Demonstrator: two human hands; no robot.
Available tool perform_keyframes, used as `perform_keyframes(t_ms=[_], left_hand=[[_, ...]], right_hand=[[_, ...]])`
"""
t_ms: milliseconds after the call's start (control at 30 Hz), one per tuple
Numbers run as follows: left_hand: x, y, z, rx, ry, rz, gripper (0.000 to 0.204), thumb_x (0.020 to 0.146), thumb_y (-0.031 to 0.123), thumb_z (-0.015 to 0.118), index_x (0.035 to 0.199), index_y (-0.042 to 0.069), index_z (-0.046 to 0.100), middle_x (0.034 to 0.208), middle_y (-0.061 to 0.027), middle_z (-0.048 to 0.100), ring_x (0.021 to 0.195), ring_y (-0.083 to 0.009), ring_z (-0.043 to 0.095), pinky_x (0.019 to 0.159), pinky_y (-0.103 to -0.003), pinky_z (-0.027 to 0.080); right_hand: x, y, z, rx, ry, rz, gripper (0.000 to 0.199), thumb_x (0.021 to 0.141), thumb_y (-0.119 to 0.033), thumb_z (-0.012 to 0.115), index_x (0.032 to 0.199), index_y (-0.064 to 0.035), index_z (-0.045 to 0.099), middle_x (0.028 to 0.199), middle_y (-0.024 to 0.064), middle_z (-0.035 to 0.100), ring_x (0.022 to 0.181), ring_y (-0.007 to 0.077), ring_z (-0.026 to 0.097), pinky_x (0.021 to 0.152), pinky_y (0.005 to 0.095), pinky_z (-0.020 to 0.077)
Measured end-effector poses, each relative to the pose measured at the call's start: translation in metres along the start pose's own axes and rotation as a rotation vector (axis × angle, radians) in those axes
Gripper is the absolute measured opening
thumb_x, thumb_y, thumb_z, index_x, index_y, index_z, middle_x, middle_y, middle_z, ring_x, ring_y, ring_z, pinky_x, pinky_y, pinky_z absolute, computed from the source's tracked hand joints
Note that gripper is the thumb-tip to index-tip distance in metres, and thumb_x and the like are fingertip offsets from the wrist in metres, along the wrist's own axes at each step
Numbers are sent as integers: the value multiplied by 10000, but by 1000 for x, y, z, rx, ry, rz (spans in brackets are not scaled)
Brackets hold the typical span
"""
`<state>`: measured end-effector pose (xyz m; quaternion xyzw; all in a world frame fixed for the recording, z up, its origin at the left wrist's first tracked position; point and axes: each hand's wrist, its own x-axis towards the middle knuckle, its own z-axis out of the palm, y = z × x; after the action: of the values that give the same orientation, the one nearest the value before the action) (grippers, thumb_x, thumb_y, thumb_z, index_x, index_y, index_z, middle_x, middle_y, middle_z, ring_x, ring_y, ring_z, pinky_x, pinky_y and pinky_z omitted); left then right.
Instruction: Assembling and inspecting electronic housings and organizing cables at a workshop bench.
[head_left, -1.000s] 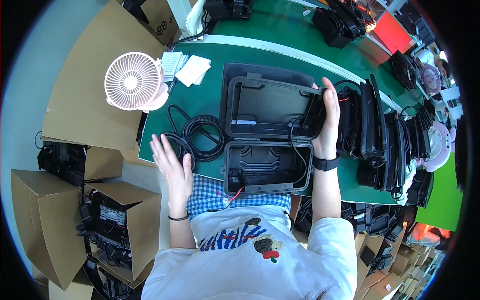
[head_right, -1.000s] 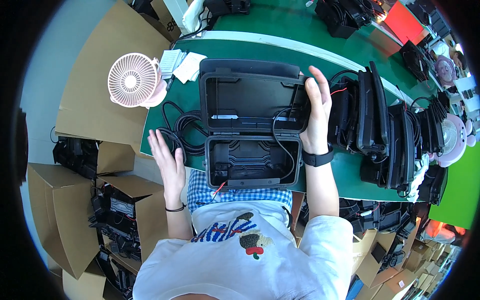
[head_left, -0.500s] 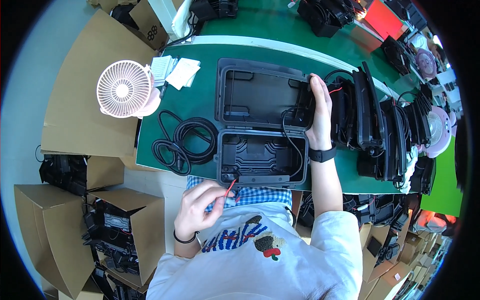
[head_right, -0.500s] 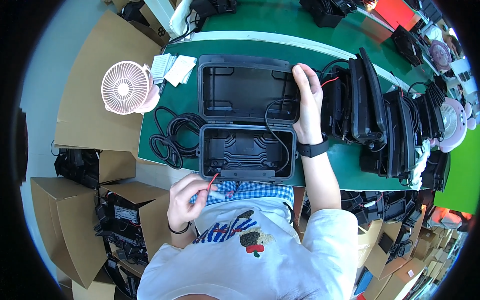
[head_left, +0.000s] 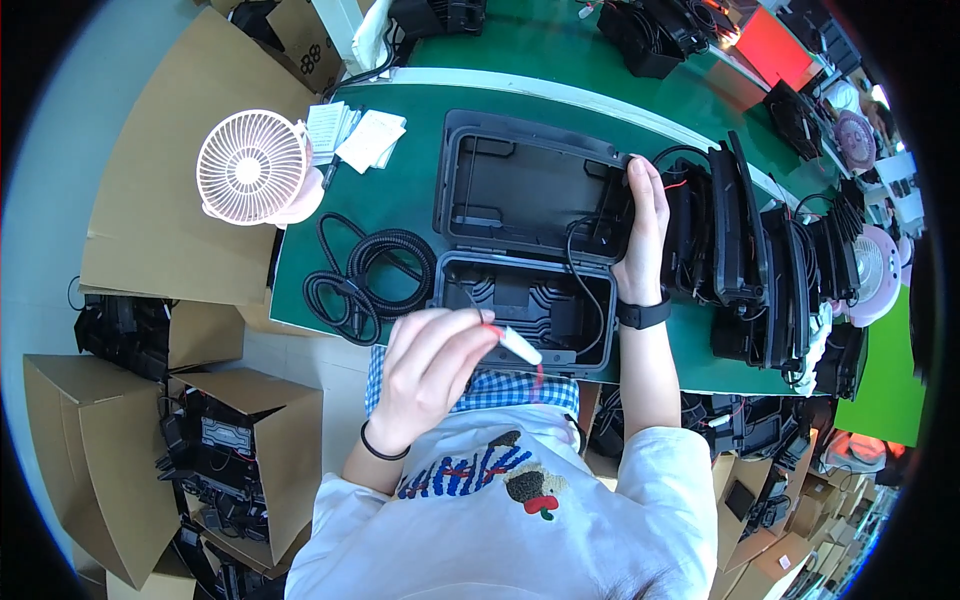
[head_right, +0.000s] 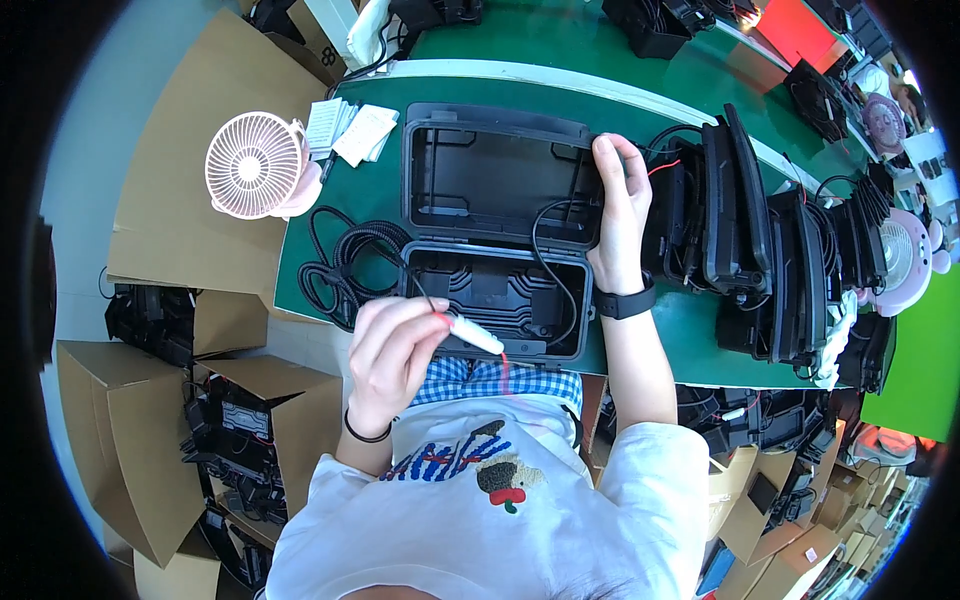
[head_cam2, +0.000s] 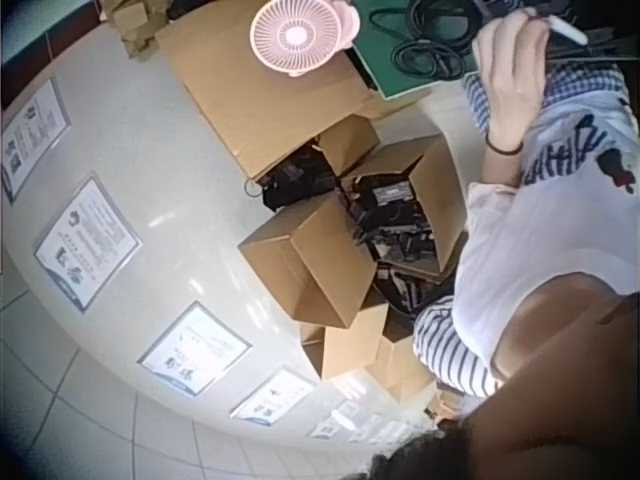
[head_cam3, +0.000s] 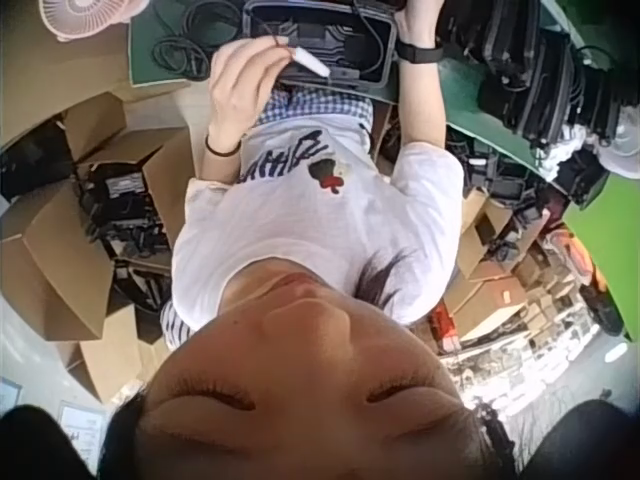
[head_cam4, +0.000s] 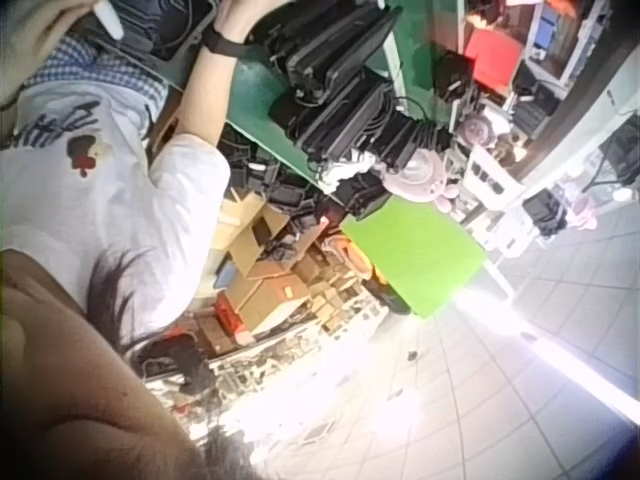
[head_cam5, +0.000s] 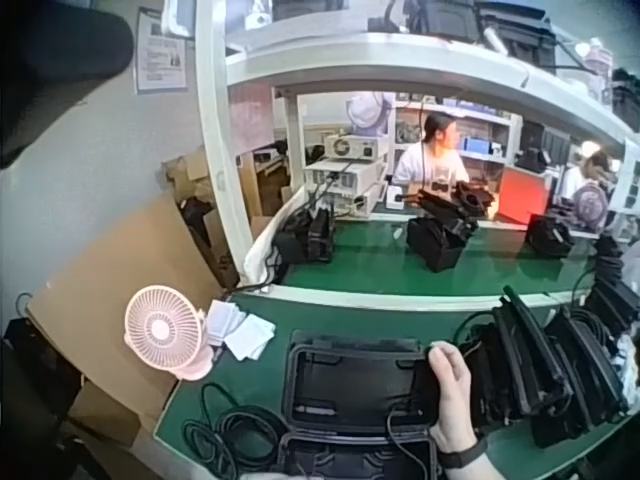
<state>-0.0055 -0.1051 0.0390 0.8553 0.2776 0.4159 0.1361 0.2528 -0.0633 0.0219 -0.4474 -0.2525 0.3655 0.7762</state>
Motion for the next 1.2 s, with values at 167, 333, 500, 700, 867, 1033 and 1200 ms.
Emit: perform_keyframes(t_ms=[167,333,500,700,867,1033,1200], left_hand=[[17,1,14,61,84,1,278,745,-54,693,1019,-5,681,1146,-127,613,891,-252,622,747,-327,530],[21,-1,6,164,-20,110,285,722,-54,645,997,-2,702,1110,-69,662,909,-206,617,774,-317,531],[14,-6,-8,149,-168,129,193,691,7,649,881,29,676,964,-59,652,955,-220,596,789,-331,511],[17,9,-1,185,-440,14,598,760,519,704,1123,58,587,1027,-84,651,1137,-236,548,986,-408,373],[9,2,4,272,-411,186,466,751,439,751,1108,161,642,1197,-5,626,1166,-198,549,1054,-479,353],[-18,-17,12,493,125,318,307,845,417,673,1146,361,656,1285,99,585,1193,-102,507,1094,-481,290],[-18,-29,-2,383,-58,49,467,711,526,739,1019,177,704,1098,20,662,1164,-210,545,1094,-560,239]], right_hand=[[1,0,3,-89,68,-43,247,907,-233,673,1082,-72,608,1011,35,658,912,98,619,799,217,483],[3,3,-2,-37,22,-46,218,911,-209,667,1076,-79,610,982,36,667,906,91,620,799,218,481],[-1,0,-2,-65,-4,-52,221,930,-229,638,1089,-78,609,1011,20,650,934,86,600,824,221,467],[-5,1,-1,-109,-61,-122,226,954,-244,598,1113,-84,588,1059,18,628,1000,99,570,885,244,439],[4,1,-15,-298,-289,-544,326,857,-293,733,1051,-77,587,1173,131,629,1181,260,564,972,337,430],[4,-2,-9,-281,-379,-657,381,782,-312,789,973,-65,571,1280,297,547,1246,350,522,1019,392,422],[11,1,-13,-387,-458,-704,401,750,-324,795,961,-68,571,1306,285,536,1290,382,474,1076,452,358]])
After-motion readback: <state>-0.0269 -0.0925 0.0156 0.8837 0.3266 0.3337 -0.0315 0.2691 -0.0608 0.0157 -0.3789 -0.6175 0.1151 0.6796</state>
